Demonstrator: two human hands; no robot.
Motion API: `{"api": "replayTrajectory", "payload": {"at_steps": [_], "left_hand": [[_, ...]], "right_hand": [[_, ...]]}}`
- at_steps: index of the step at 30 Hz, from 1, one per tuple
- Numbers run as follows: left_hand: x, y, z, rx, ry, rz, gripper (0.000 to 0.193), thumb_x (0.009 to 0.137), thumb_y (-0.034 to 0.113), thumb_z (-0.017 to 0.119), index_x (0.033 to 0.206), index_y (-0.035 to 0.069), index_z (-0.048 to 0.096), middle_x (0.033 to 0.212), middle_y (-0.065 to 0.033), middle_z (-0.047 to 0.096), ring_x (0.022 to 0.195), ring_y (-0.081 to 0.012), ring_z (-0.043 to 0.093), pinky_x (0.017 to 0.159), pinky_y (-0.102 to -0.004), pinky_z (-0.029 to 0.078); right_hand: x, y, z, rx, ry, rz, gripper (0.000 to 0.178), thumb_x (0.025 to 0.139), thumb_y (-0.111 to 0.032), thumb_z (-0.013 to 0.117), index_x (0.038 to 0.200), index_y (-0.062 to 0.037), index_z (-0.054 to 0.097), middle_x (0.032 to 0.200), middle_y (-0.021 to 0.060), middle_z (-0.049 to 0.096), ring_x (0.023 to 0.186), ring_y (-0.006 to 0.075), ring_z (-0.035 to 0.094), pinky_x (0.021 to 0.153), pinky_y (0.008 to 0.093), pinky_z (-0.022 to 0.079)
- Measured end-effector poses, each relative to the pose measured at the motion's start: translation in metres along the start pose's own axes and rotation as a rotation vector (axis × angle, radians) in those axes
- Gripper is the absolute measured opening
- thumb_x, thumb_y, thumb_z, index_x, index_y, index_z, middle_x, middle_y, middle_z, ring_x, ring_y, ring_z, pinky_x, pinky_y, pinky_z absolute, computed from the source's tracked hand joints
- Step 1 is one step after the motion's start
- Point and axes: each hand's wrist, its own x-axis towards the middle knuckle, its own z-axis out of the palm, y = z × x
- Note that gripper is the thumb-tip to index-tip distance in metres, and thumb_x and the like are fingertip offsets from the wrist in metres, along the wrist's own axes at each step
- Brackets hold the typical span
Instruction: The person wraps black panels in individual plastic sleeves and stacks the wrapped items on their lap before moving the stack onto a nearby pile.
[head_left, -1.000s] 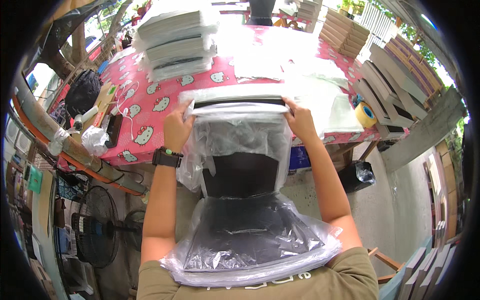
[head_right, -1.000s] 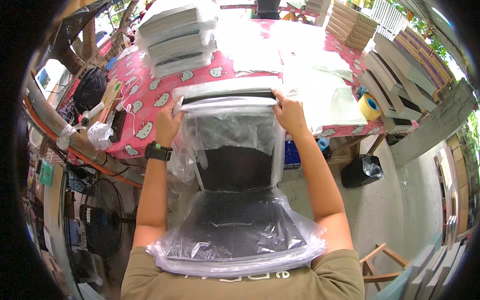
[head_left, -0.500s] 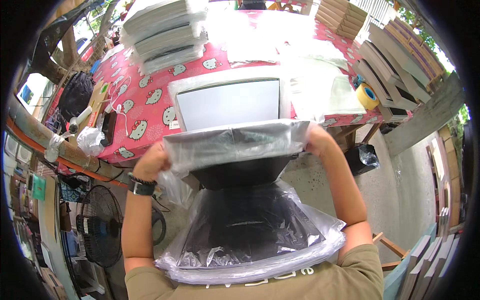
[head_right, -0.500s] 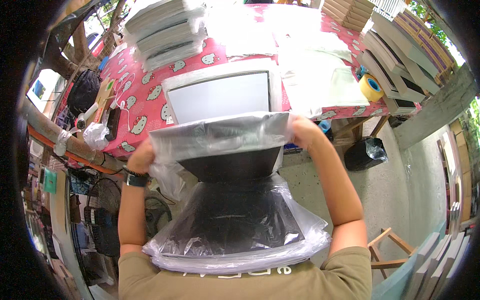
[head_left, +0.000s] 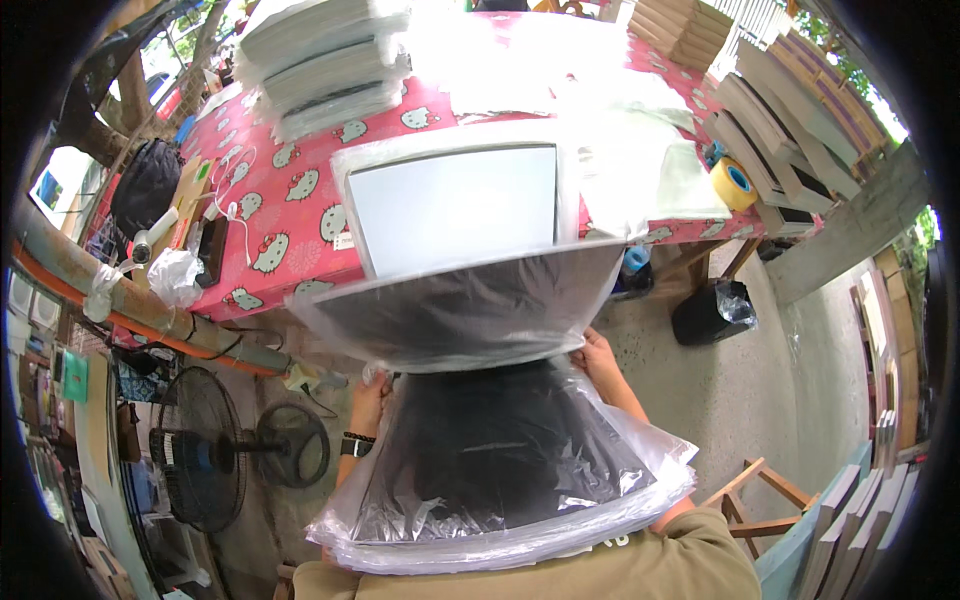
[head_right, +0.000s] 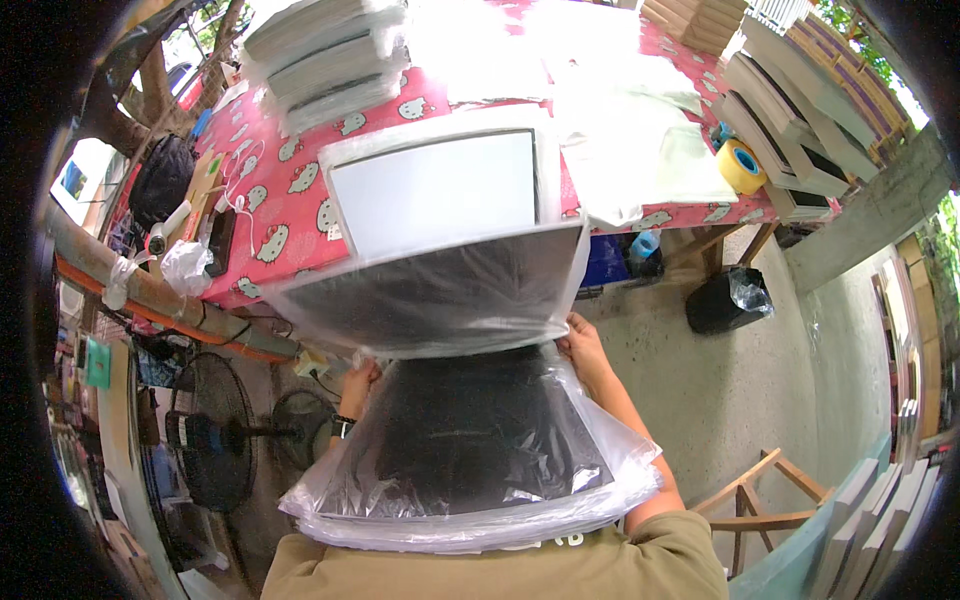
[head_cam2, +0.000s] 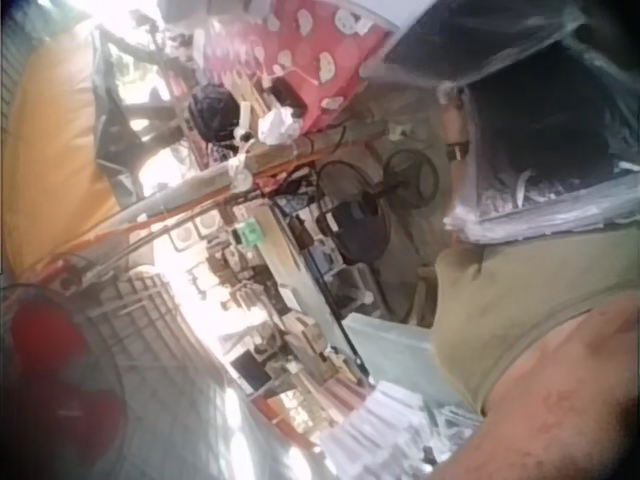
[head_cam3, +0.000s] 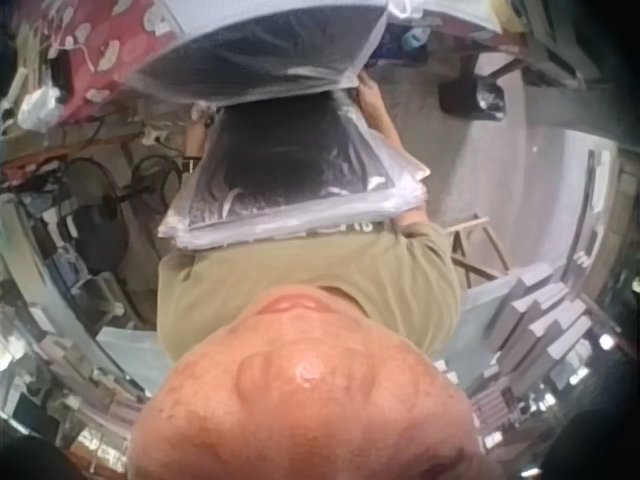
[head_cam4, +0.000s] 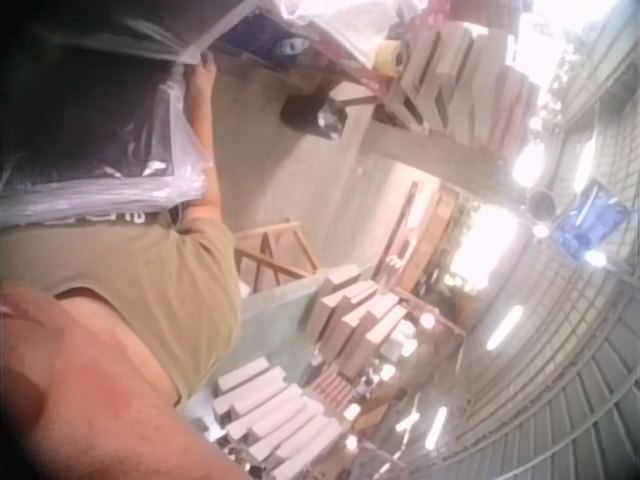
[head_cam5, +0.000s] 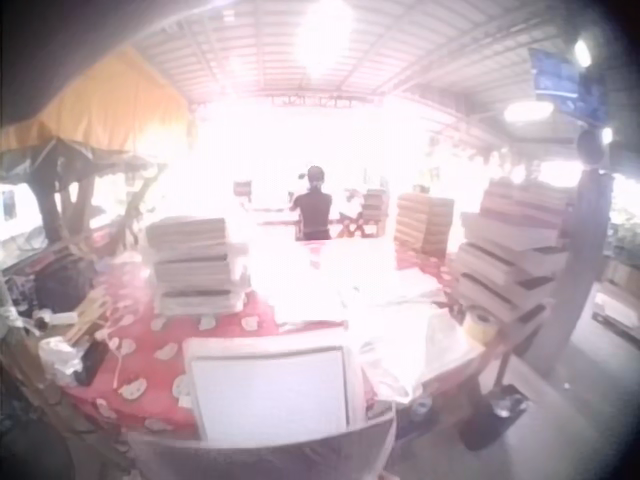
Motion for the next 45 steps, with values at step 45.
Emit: {"api": "replayTrajectory", "payload": {"at_steps": [45], "left_hand": [[0.003,-0.013,-0.014,-0.208,-0.169,-0.016,0.024,0.082,0.027,0.053,0.087,0.004,0.053,0.069,-0.0042,0.051,0.061,-0.0111,0.047,0.050,-0.0244,0.036]], "right_hand": [[0.010,0.040,-0.025,0.567,-0.469,0.091,0.019,0.080,-0.018,0.053,0.094,-0.0041,0.053,0.074,0.0012,0.054,0.056,0.0067,0.044,0.045,0.0199,0.033]]}}
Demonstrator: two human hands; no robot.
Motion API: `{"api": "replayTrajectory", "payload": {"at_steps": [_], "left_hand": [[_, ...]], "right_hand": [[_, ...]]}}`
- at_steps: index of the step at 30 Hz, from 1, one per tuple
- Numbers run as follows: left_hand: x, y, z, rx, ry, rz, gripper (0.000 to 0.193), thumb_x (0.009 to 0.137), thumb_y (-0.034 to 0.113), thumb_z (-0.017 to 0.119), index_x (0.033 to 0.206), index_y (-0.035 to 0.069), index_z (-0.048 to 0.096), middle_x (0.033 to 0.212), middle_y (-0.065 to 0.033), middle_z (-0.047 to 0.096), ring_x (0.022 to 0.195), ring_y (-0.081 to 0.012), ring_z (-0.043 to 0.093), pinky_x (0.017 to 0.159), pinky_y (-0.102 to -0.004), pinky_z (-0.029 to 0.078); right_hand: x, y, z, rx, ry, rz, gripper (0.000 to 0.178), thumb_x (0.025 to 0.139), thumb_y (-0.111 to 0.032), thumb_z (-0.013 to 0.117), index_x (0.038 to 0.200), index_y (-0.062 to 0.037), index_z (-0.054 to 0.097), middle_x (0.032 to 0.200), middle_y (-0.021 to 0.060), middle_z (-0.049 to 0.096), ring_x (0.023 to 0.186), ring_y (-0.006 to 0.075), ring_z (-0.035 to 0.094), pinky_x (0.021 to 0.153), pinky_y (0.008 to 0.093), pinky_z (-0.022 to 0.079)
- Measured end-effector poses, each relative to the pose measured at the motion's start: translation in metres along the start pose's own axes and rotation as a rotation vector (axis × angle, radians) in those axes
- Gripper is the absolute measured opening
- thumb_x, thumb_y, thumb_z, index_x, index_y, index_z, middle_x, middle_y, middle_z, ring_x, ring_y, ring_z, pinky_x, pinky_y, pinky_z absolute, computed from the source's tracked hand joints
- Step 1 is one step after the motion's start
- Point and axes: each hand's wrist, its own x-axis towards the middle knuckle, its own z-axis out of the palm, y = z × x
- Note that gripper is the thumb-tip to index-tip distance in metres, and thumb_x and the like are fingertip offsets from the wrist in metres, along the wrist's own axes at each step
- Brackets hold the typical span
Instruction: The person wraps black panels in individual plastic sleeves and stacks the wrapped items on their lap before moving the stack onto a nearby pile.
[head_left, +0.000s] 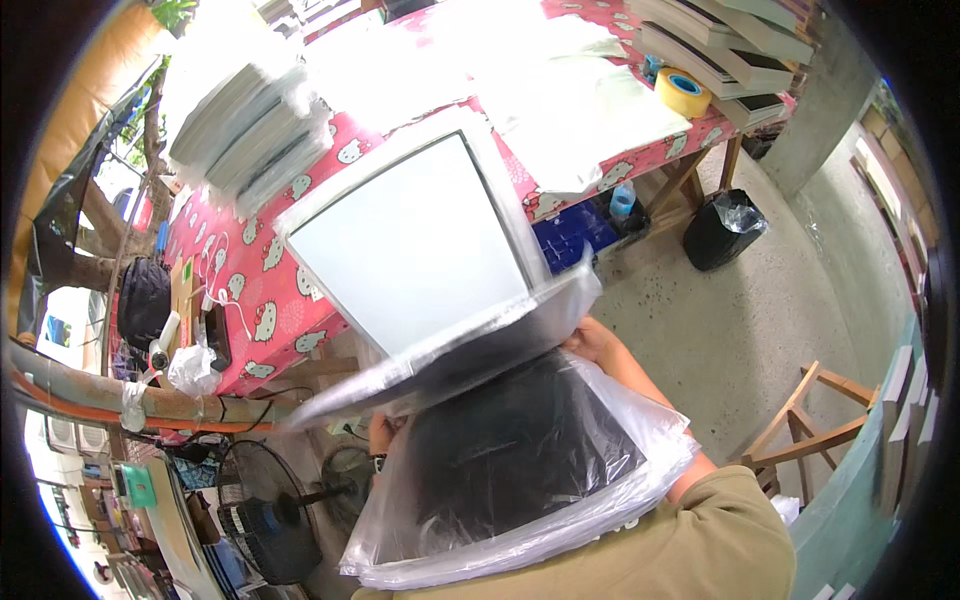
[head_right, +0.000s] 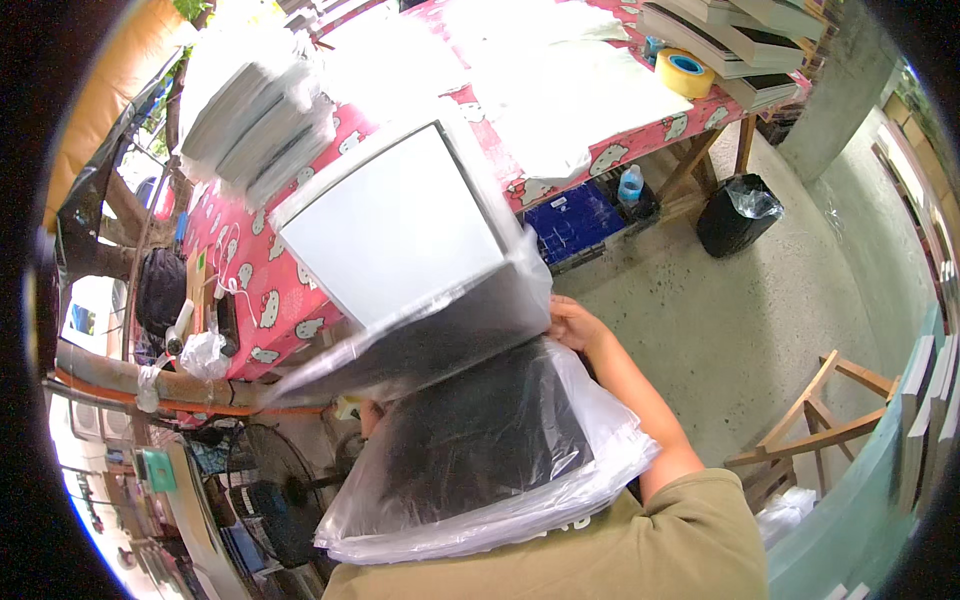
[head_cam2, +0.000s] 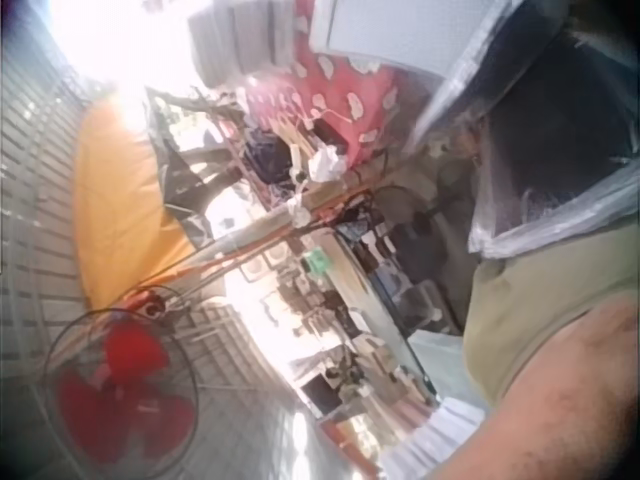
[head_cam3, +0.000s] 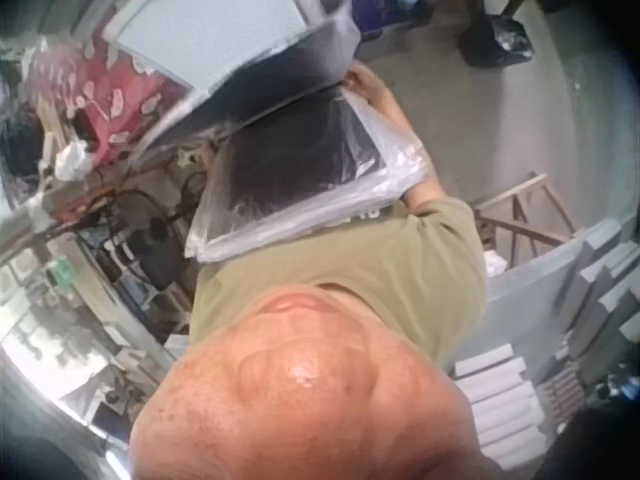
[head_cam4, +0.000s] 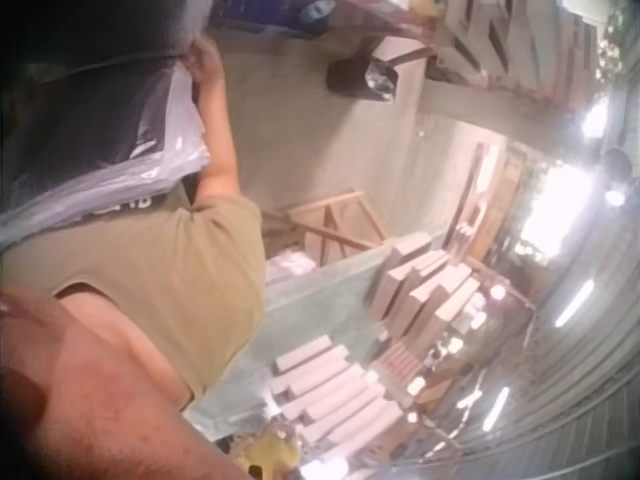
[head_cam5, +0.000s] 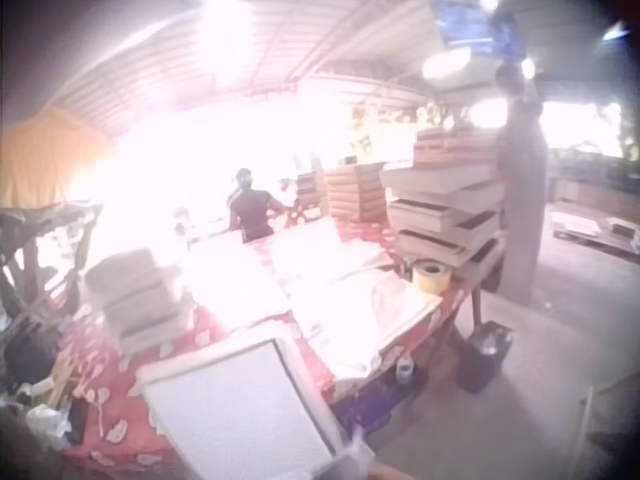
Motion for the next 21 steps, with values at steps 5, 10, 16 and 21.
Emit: {"api": "replayTrajectory", "payload": {"at_steps": [5,10,16,21], "left_hand": [[0.005,-0.017,-0.008,0.342,0.125,-0.123,0.027,0.080,0.029,0.056,0.084,0.002,0.054,0.072,-0.0063,0.055,0.061,-0.0116,0.050,0.051,-0.0249,0.038],[0.015,-0.011,0.016,0.528,0.081,-0.183,0.031,0.077,0.030,0.060,0.082,0.000,0.056,0.073,-0.0078,0.058,0.061,-0.0124,0.052,0.053,-0.0257,0.040],[0.025,0.015,0.013,0.812,-0.107,-0.130,0.039,0.072,0.033,0.065,0.081,-0.003,0.056,0.068,-0.0071,0.057,0.061,-0.0138,0.054,0.058,-0.0268,0.043],[0.032,-0.027,-0.002,0.673,0.159,0.054,0.046,0.068,0.033,0.068,0.087,-0.006,0.053,0.078,-0.0091,0.058,0.068,-0.0147,0.055,0.061,-0.0280,0.044]], "right_hand": [[0.024,0.018,0.004,-0.903,0.514,-0.198,0.020,0.081,-0.021,0.052,0.086,-0.0012,0.052,0.061,0.0027,0.051,0.052,0.0097,0.045,0.046,0.0247,0.036],[0.033,0.039,-0.034,-1.408,0.770,-0.420,0.018,0.082,-0.020,0.049,0.087,-0.0031,0.049,0.063,0.0114,0.052,0.057,0.0189,0.050,0.053,0.0321,0.040],[0.032,0.032,-0.043,-1.190,0.641,-0.416,0.022,0.081,-0.022,0.051,0.091,-0.0024,0.050,0.066,0.0072,0.053,0.058,0.0138,0.049,0.053,0.0281,0.039],[0.022,0.033,-0.040,-1.097,0.465,-0.245,0.033,0.083,-0.027,0.051,0.104,-0.0026,0.047,0.082,0.0077,0.054,0.072,0.0138,0.049,0.062,0.0264,0.040]]}}
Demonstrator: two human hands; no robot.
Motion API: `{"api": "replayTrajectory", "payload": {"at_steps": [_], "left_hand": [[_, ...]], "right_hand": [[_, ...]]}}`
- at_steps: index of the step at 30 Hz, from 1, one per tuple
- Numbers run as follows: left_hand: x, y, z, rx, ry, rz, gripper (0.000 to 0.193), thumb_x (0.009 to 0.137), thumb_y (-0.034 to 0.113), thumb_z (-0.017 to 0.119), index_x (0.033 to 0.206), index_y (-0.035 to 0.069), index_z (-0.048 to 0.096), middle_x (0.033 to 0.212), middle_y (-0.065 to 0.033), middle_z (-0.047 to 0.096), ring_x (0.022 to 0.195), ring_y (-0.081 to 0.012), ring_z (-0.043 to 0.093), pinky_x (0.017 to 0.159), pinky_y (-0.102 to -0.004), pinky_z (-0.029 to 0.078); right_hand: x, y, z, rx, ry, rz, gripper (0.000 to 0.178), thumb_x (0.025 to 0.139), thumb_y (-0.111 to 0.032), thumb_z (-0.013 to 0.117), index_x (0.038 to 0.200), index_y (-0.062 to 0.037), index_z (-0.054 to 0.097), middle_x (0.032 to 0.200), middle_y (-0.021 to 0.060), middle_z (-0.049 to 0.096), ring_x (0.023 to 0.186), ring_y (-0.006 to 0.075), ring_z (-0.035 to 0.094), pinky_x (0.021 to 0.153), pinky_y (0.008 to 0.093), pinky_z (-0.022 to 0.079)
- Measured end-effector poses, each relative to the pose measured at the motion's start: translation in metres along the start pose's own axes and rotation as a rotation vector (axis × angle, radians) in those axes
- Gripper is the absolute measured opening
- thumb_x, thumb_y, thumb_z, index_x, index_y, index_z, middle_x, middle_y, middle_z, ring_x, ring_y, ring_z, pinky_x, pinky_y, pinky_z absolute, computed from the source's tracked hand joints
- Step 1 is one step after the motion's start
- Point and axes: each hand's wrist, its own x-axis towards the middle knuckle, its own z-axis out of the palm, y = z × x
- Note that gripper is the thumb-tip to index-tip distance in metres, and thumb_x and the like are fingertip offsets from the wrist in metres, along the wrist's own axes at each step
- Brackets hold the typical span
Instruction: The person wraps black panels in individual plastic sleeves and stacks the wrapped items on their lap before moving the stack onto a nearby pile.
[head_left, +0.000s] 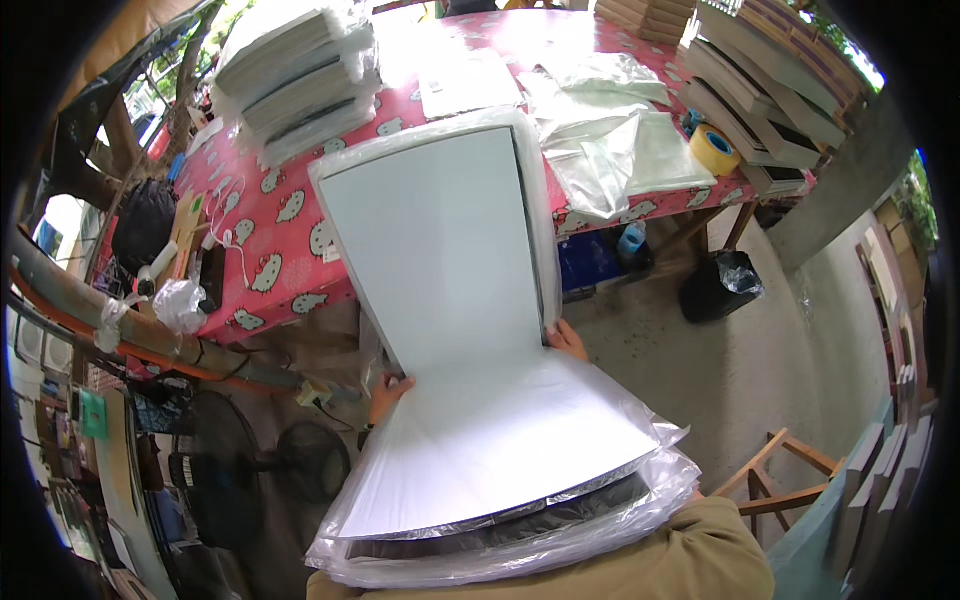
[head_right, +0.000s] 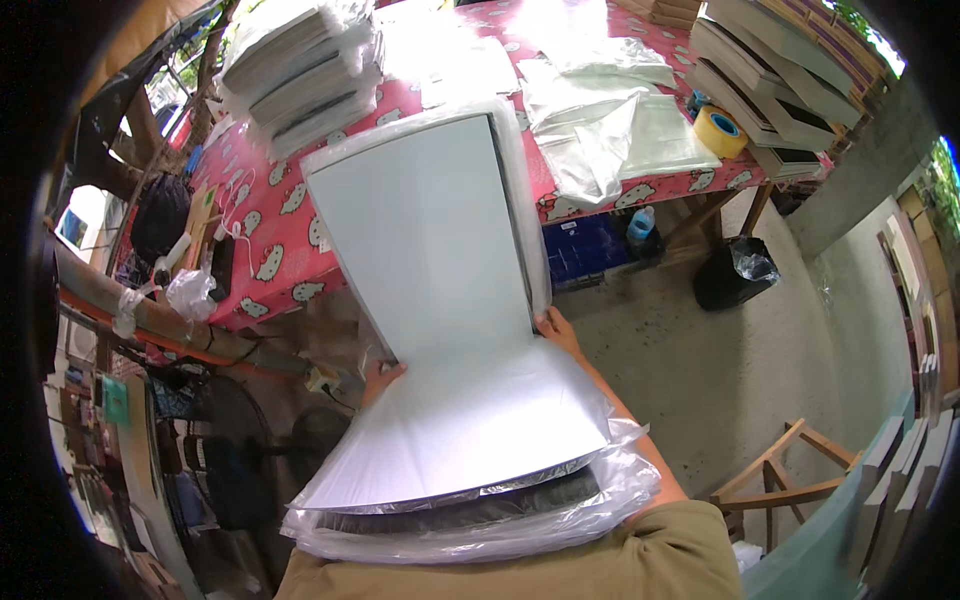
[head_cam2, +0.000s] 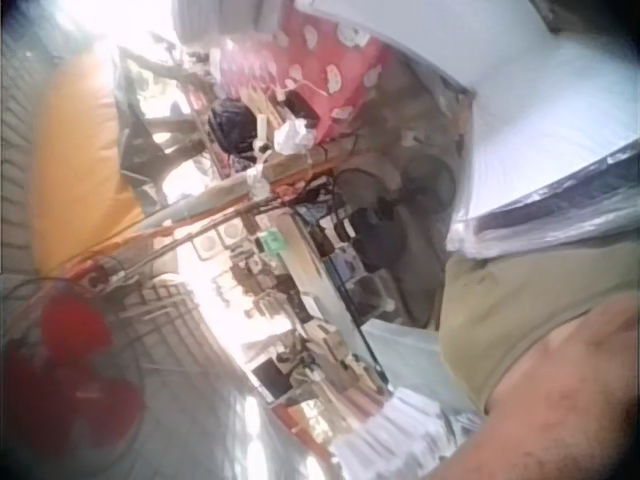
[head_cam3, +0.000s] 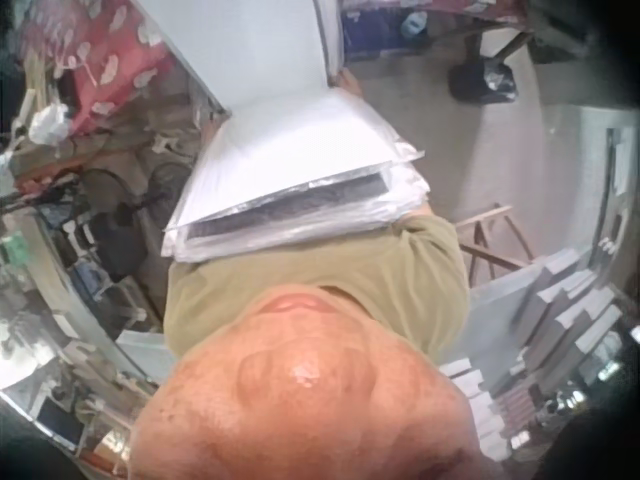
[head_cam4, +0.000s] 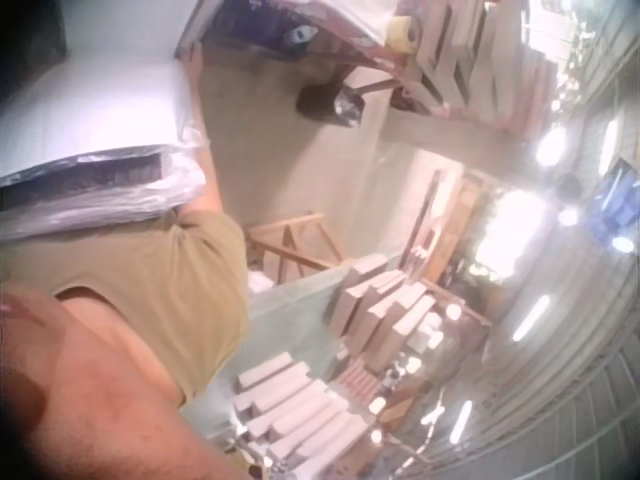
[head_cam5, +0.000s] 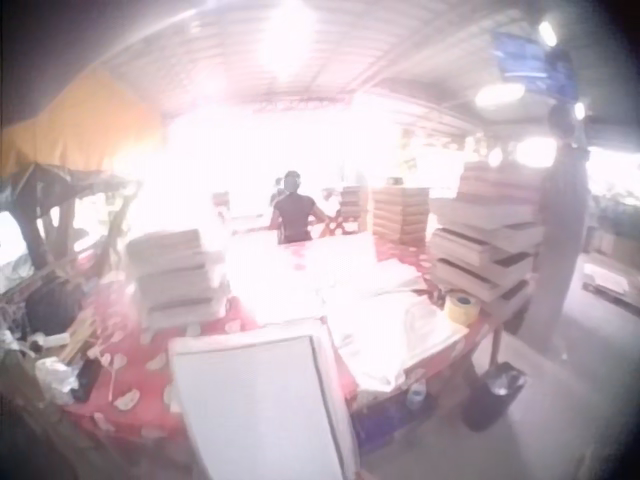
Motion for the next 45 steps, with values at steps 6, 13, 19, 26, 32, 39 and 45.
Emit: {"api": "replayTrajectory", "payload": {"at_steps": [6,13,19,26,32,39,45], "left_hand": [[0.015,0.012,0.002,-0.052,-0.180,0.087,0.040,0.065,0.017,0.064,0.094,-0.007,0.052,0.083,-0.0120,0.057,0.077,-0.0181,0.054,0.066,-0.0295,0.044],[-0.021,0.028,0.020,-0.079,0.052,-0.076,0.033,0.061,0.008,0.056,0.090,-0.005,0.054,0.081,-0.0116,0.057,0.071,-0.0187,0.054,0.063,-0.0281,0.044],[-0.022,0.000,0.013,-0.126,-0.046,-0.027,0.035,0.063,0.015,0.053,0.092,-0.004,0.053,0.080,-0.0126,0.057,0.075,-0.0221,0.054,0.066,-0.0308,0.042],[-0.002,-0.039,-0.001,0.148,0.051,-0.099,0.038,0.065,0.022,0.051,0.094,-0.003,0.052,0.084,-0.0157,0.055,0.076,-0.0244,0.053,0.067,-0.0327,0.041],[-0.003,-0.009,0.024,-0.080,-0.065,-0.161,0.039,0.066,0.020,0.052,0.097,-0.002,0.053,0.085,-0.0165,0.056,0.076,-0.0252,0.054,0.068,-0.0314,0.042],[-0.001,0.080,-0.053,0.032,0.301,0.253,0.032,0.075,0.016,0.046,0.103,0.003,0.055,0.087,-0.0081,0.056,0.068,-0.0156,0.051,0.061,-0.0270,0.041],[-0.037,0.280,-0.030,-0.924,-0.572,0.466,0.049,0.084,0.020,0.038,0.129,0.003,0.028,0.119,-0.0057,0.040,0.096,-0.0116,0.040,0.078,-0.0237,0.033]], "right_hand": [[0.000,-0.046,-0.004,-0.220,-0.303,0.140,0.052,0.075,-0.031,0.062,0.112,0.0000,0.042,0.087,0.0069,0.052,0.076,0.0134,0.048,0.066,0.0245,0.040],[-0.014,-0.061,-0.003,-0.049,-0.382,0.253,0.054,0.075,-0.030,0.062,0.116,-0.0006,0.042,0.094,0.0080,0.053,0.082,0.0151,0.050,0.070,0.0255,0.041],[-0.012,-0.047,-0.016,-0.400,-0.426,0.154,0.051,0.070,-0.036,0.065,0.104,-0.0006,0.051,0.095,0.0127,0.057,0.085,0.0156,0.054,0.069,0.0268,0.044],[-0.014,-0.278,0.015,-0.393,-0.781,-0.313,0.048,0.077,-0.032,0.058,0.111,0.0004,0.049,0.102,0.0132,0.057,0.094,0.0230,0.055,0.078,0.0385,0.043],[-0.046,-0.223,0.063,0.021,-1.803,-0.266,0.060,0.084,-0.043,0.042,0.130,-0.0071,0.026,0.136,0.0138,0.019,0.127,0.0289,0.011,0.103,0.0433,0.010],[0.005,-0.136,0.047,-0.814,-1.278,0.150,0.055,0.084,-0.044,0.041,0.124,-0.0065,0.036,0.128,0.0162,0.033,0.120,0.0251,0.029,0.098,0.0359,0.023],[0.032,-0.269,0.064,-0.117,-0.728,-0.089,0.021,0.080,-0.018,0.057,0.093,-0.0011,0.056,0.093,0.0031,0.058,0.087,0.0123,0.052,0.079,0.0267,0.039]]}}
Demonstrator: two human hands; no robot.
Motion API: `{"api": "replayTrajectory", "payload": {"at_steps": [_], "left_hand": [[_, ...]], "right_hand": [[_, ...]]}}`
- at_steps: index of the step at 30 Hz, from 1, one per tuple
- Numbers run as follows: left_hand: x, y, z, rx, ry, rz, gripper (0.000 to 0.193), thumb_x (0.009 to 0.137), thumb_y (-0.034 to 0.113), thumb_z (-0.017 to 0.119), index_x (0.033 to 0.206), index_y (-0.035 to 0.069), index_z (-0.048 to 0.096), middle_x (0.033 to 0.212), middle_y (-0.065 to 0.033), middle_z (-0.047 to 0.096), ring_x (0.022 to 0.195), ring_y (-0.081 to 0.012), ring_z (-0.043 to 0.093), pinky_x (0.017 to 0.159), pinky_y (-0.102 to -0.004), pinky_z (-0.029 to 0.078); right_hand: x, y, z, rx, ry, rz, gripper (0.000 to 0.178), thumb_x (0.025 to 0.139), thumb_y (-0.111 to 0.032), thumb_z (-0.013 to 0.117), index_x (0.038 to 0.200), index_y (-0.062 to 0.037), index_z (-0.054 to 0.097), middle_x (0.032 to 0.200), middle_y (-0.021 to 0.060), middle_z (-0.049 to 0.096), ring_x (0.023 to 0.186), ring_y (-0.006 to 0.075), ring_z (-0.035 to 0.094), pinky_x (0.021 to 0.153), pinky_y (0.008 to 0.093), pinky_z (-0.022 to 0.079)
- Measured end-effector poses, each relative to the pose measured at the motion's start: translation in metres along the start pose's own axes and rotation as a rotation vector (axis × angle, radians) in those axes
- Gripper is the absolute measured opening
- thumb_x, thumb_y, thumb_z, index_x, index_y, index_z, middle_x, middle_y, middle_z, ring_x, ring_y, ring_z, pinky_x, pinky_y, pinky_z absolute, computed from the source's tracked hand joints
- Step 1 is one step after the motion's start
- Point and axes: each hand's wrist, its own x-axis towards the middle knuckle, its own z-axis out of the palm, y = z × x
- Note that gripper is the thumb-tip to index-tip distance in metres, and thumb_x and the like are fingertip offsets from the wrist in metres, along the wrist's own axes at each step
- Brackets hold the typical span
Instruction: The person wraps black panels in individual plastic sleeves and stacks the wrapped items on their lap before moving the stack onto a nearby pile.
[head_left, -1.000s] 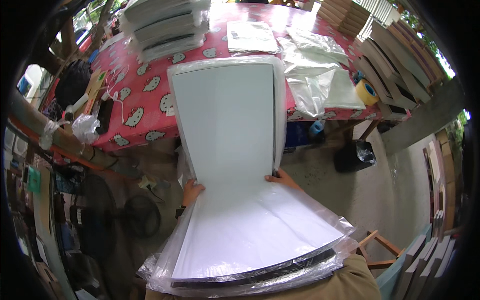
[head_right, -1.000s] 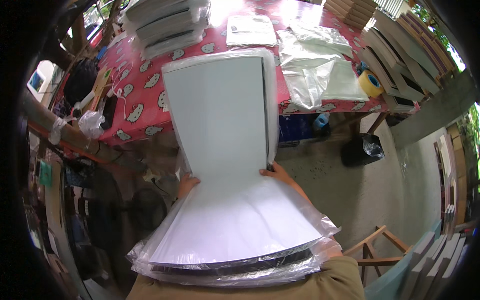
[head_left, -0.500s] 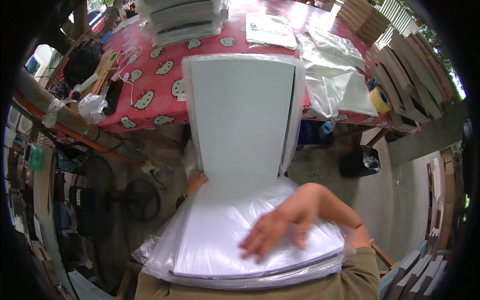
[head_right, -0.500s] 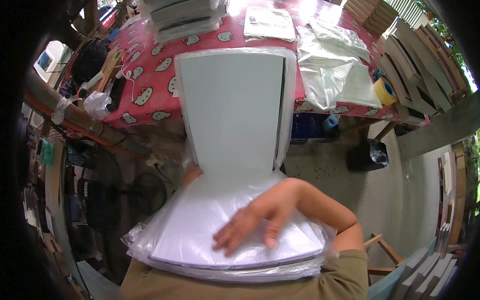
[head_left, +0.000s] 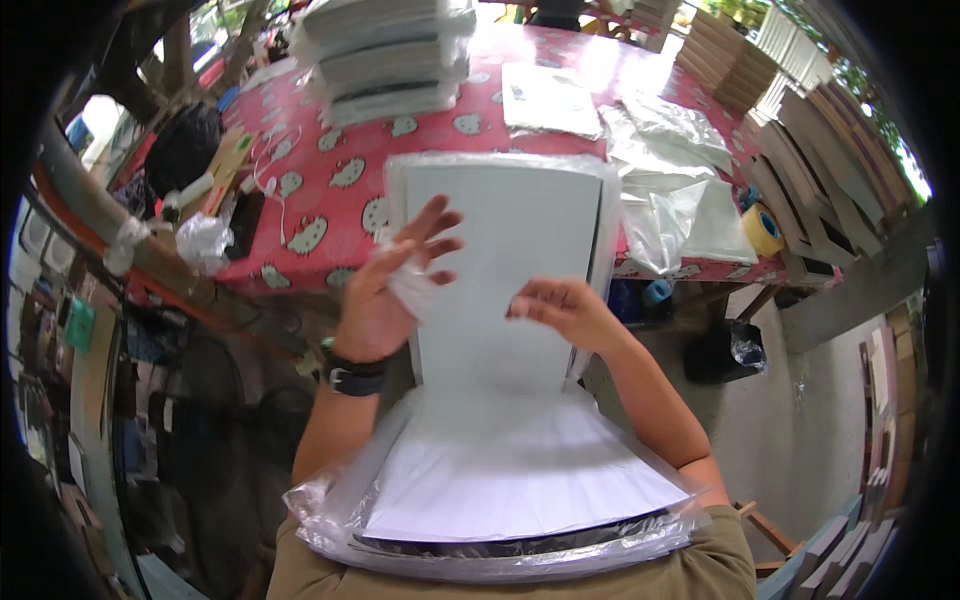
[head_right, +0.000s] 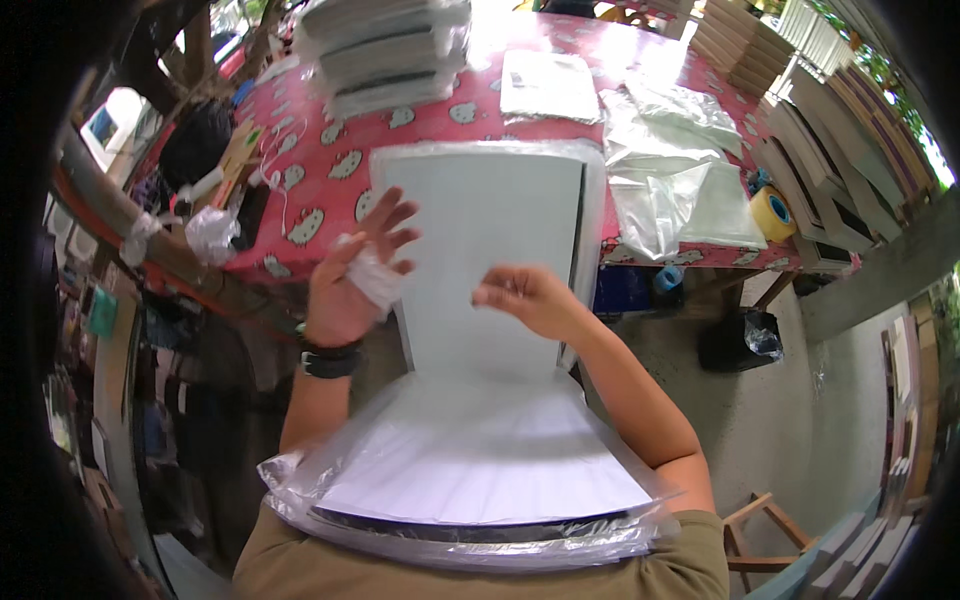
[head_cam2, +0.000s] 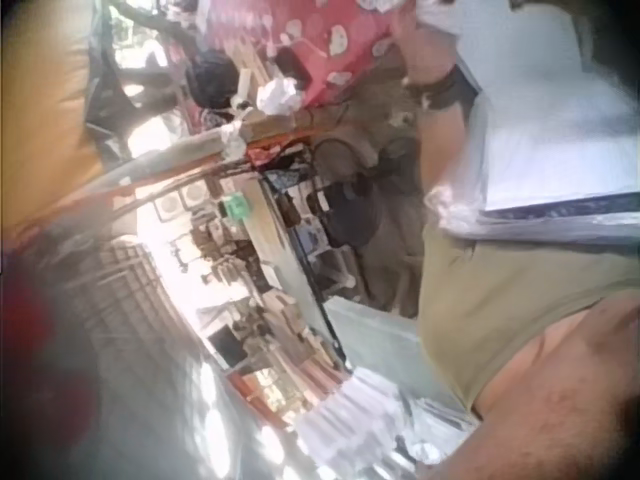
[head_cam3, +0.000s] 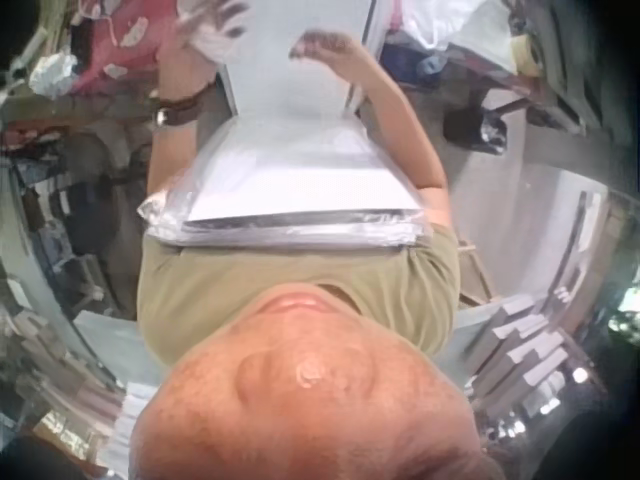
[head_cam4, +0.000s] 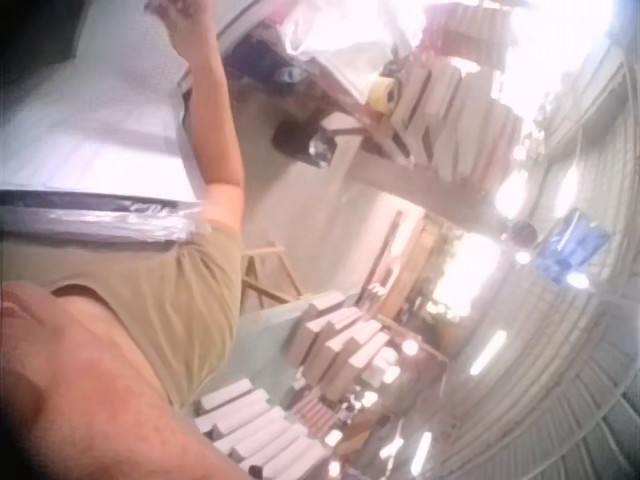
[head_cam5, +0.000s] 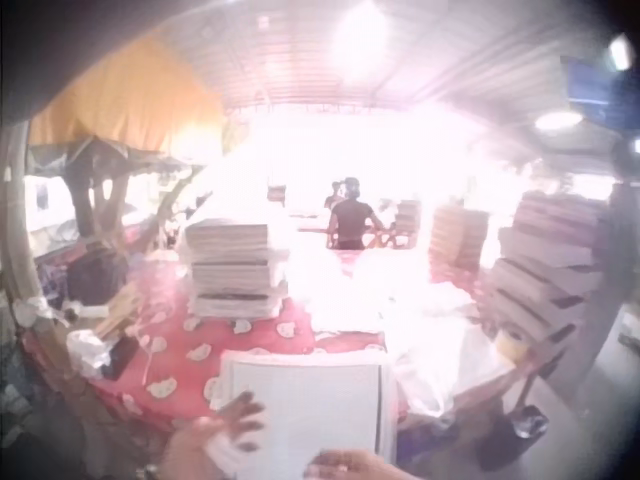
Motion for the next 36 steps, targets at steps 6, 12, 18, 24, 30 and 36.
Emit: {"api": "replayTrajectory", "payload": {"at_steps": [6,12,18,24,30,36], "left_hand": [[0.037,-0.026,0.044,0.166,-0.058,0.040,0.059,0.088,0.038,0.033,0.133,0.006,0.013,0.139,-0.0015,0.013,0.126,-0.0225,0.010,0.103,-0.0357,0.008],[0.036,-0.046,0.041,0.191,-0.027,0.019,0.060,0.090,0.043,0.023,0.133,0.003,0.013,0.139,-0.0052,0.011,0.125,-0.0213,0.012,0.102,-0.0340,0.011],[0.030,-0.049,0.037,0.331,0.033,0.045,0.049,0.088,0.027,0.041,0.127,0.000,0.027,0.125,-0.0095,0.035,0.110,-0.0168,0.036,0.093,-0.0300,0.028],[0.033,-0.045,0.034,0.254,0.186,0.001,0.027,0.078,0.009,0.059,0.102,-0.002,0.055,0.083,-0.0033,0.059,0.073,-0.0074,0.055,0.065,-0.0197,0.044],[0.032,-0.047,0.033,0.243,0.279,-0.049,0.020,0.079,0.016,0.059,0.092,0.001,0.059,0.066,0.0034,0.050,0.056,-0.0019,0.042,0.050,-0.0165,0.033],[0.031,-0.058,0.022,0.183,0.217,0.084,0.020,0.080,0.024,0.058,0.071,0.007,0.053,0.072,0.0028,0.052,0.061,-0.0048,0.046,0.056,-0.0184,0.036]], "right_hand": [[0.018,-0.044,0.016,-0.004,0.288,-0.498,0.017,0.077,-0.012,0.060,0.090,-0.0021,0.055,0.079,0.0008,0.057,0.073,0.0072,0.051,0.067,0.0233,0.042],[0.014,-0.031,0.023,0.145,0.439,-0.436,0.011,0.078,-0.007,0.059,0.085,-0.0014,0.053,0.077,-0.0002,0.054,0.072,0.0053,0.047,0.066,0.0196,0.038],[0.006,-0.030,0.016,0.034,0.447,-0.333,0.011,0.077,-0.011,0.060,0.082,-0.0017,0.056,0.067,-0.0005,0.054,0.065,0.0038,0.047,0.058,0.0186,0.038],[-0.002,-0.037,0.002,0.130,0.518,-0.272,0.011,0.078,-0.011,0.060,0.081,-0.0006,0.057,0.062,-0.0013,0.053,0.057,0.0030,0.045,0.051,0.0181,0.037],[-0.004,-0.042,0.005,0.024,0.556,-0.285,0.011,0.080,-0.011,0.058,0.077,-0.0007,0.055,0.055,-0.0009,0.049,0.052,0.0038,0.041,0.046,0.0209,0.033],[0.000,-0.040,0.021,-0.342,0.607,-0.344,0.015,0.082,-0.013,0.054,0.075,0.0004,0.052,0.049,0.0027,0.044,0.047,0.0066,0.039,0.043,0.0238,0.033]]}}
